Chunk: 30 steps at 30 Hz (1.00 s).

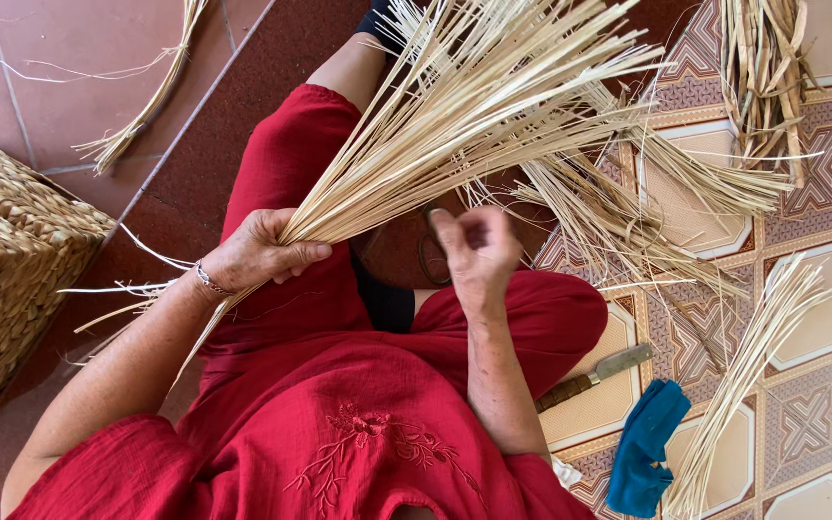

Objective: The person gathers and aligns dried straw bundles, trims the ends with scissors, and ties them into neat bundles. The person repeatedly adjusts the straw, cuts uneven ends, and secures the bundles with twine.

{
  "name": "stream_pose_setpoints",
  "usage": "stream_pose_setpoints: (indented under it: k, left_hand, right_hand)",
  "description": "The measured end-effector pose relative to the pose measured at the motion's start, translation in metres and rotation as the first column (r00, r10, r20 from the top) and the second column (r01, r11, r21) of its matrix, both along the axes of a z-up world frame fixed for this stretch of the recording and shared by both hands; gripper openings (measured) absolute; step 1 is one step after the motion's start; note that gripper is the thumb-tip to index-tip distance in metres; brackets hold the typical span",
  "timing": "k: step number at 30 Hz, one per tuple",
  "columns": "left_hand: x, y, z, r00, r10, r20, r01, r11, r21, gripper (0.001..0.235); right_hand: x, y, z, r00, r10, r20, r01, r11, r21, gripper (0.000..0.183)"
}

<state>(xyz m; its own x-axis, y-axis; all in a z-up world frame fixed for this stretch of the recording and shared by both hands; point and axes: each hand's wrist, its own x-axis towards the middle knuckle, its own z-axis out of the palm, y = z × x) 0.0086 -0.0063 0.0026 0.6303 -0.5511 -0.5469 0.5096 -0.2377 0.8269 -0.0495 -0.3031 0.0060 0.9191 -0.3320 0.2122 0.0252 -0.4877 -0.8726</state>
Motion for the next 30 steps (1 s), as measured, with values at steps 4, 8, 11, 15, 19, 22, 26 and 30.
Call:
stream_pose_setpoints:
  k: [4, 8, 11, 15, 19, 22, 26, 30]
  left_hand:
    - [-0.002, -0.002, -0.003, 1.000, 0.011, -0.001, -0.011, 1.000, -0.008, 0.023]
    - [-0.003, -0.003, -0.001, 1.000, 0.004, 0.000, -0.004, 1.000, -0.022, 0.023]
    - [-0.003, -0.003, 0.000, 1.000, 0.005, -0.003, -0.005, 1.000, -0.015, 0.023]
    - [-0.001, -0.002, 0.001, 1.000, 0.001, -0.017, -0.001, 1.000, -0.006, 0.022]
    - [0.000, 0.000, 0.001, 0.999, -0.018, -0.032, 0.019, 0.999, 0.026, 0.020]
    - [0.002, 0.001, 0.002, 0.998, -0.035, -0.047, 0.035, 0.999, 0.014, 0.020]
    - [0.003, 0.005, 0.004, 0.998, -0.006, -0.062, 0.005, 1.000, -0.009, 0.020]
    - [0.007, 0.003, 0.003, 0.997, -0.028, -0.075, 0.027, 1.000, -0.010, 0.019]
  right_hand:
    - [0.000, -0.010, 0.015, 0.946, -0.016, 0.324, 0.061, 0.990, -0.127, 0.041]
    - [0.019, -0.018, 0.012, 0.939, 0.006, 0.345, 0.126, 0.925, -0.358, 0.028]
    - [0.032, -0.029, -0.003, 0.921, -0.030, 0.390, 0.191, 0.904, -0.382, 0.021]
    - [0.029, -0.060, -0.011, 0.907, -0.157, 0.392, 0.277, 0.921, -0.272, 0.025]
    - [0.026, -0.101, -0.009, 0.864, -0.171, 0.474, 0.350, 0.881, -0.319, 0.028]
    - [0.022, -0.129, -0.006, 0.844, -0.283, 0.456, 0.436, 0.857, -0.274, 0.027]
    - [0.018, -0.174, 0.014, 0.784, -0.424, 0.453, 0.517, 0.850, -0.098, 0.020]
    - [0.011, -0.169, 0.023, 0.826, -0.349, 0.443, 0.564, 0.538, -0.627, 0.034]
